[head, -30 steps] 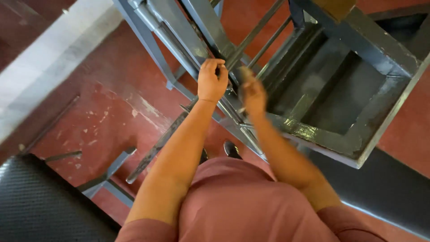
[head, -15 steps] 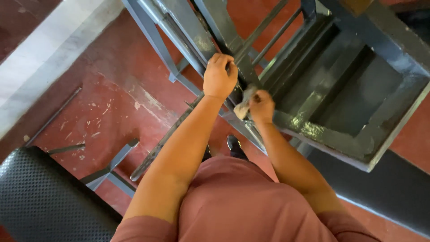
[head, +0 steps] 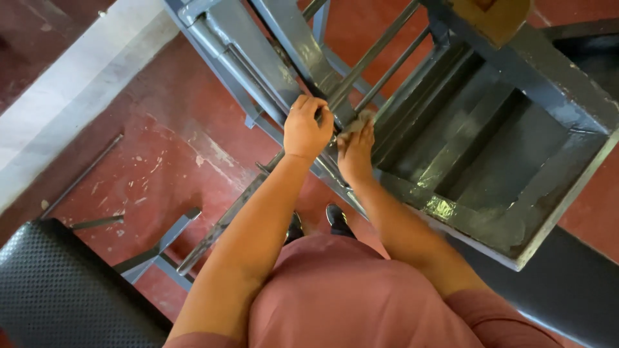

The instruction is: Wiping down gym equipment with a cloth.

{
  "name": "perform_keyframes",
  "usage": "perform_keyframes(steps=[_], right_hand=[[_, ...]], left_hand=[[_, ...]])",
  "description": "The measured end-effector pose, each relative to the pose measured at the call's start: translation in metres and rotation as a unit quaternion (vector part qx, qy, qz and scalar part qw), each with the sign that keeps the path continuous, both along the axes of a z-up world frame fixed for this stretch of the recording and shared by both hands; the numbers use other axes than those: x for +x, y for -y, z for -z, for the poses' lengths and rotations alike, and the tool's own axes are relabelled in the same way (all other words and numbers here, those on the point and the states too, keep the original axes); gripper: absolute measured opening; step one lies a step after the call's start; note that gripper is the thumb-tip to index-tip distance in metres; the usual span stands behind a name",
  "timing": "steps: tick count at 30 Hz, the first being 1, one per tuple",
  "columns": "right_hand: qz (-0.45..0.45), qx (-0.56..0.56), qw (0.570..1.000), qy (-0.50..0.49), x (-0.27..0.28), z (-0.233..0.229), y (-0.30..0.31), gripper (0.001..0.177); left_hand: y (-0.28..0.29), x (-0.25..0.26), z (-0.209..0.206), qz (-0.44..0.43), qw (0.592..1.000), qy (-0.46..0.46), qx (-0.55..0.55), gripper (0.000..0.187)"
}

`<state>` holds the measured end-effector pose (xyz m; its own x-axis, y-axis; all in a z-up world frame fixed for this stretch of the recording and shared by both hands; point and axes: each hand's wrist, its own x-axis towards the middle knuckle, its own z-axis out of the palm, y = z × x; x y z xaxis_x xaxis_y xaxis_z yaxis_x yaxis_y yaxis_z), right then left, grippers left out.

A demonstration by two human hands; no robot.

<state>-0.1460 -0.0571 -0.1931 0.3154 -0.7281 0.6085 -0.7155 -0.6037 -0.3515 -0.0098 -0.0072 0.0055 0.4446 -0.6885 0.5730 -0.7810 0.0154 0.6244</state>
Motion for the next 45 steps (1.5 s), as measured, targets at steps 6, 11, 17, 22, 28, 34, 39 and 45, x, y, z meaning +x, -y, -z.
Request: perform_keyframes(steps=[6, 11, 17, 22, 28, 34, 39, 45], right_hand=[[0.010, 0.200, 0.980, 0.020, 0.029, -0.035, 0.005, 0.060], [-0.078, 0.087, 0.993, -0.027, 0.003, -0.029, 0.014, 0.079], [0.023, 0.201, 0.975, -0.096, -0.041, 0.043, -0.007, 0.073], [0.112, 0.282, 0.953, -0.008, -0.063, 0.038, 0.026, 0.045], [0.032, 0.529, 0.713, 0.459, -0.067, -0.058, 0.008, 0.032], [0.011, 0.588, 0.430, 0.685, -0.082, -0.091, -0.016, 0.026], [-0.108, 0.562, 0.358, 0.737, -0.069, -0.210, -0.058, 0.043], [-0.112, 0.577, 0.414, 0.695, -0.077, -0.243, -0.071, 0.061]], left_hand=[[0.009, -0.003, 0.002, -0.001, 0.999, 0.031, -0.025, 0.006], [0.003, -0.003, 0.000, 0.019, 0.997, 0.055, -0.043, 0.006], [-0.001, -0.006, -0.008, 0.027, 0.995, 0.071, -0.070, 0.007], [-0.005, -0.005, -0.007, 0.052, 0.993, 0.066, -0.079, 0.008], [-0.006, -0.003, -0.005, 0.045, 0.994, 0.060, -0.082, 0.006], [-0.012, -0.007, -0.011, 0.049, 0.994, -0.006, -0.101, 0.002], [-0.038, -0.036, -0.024, 0.084, 0.978, -0.128, -0.142, 0.009], [-0.085, -0.052, -0.048, 0.120, 0.906, -0.369, 0.171, 0.049]])
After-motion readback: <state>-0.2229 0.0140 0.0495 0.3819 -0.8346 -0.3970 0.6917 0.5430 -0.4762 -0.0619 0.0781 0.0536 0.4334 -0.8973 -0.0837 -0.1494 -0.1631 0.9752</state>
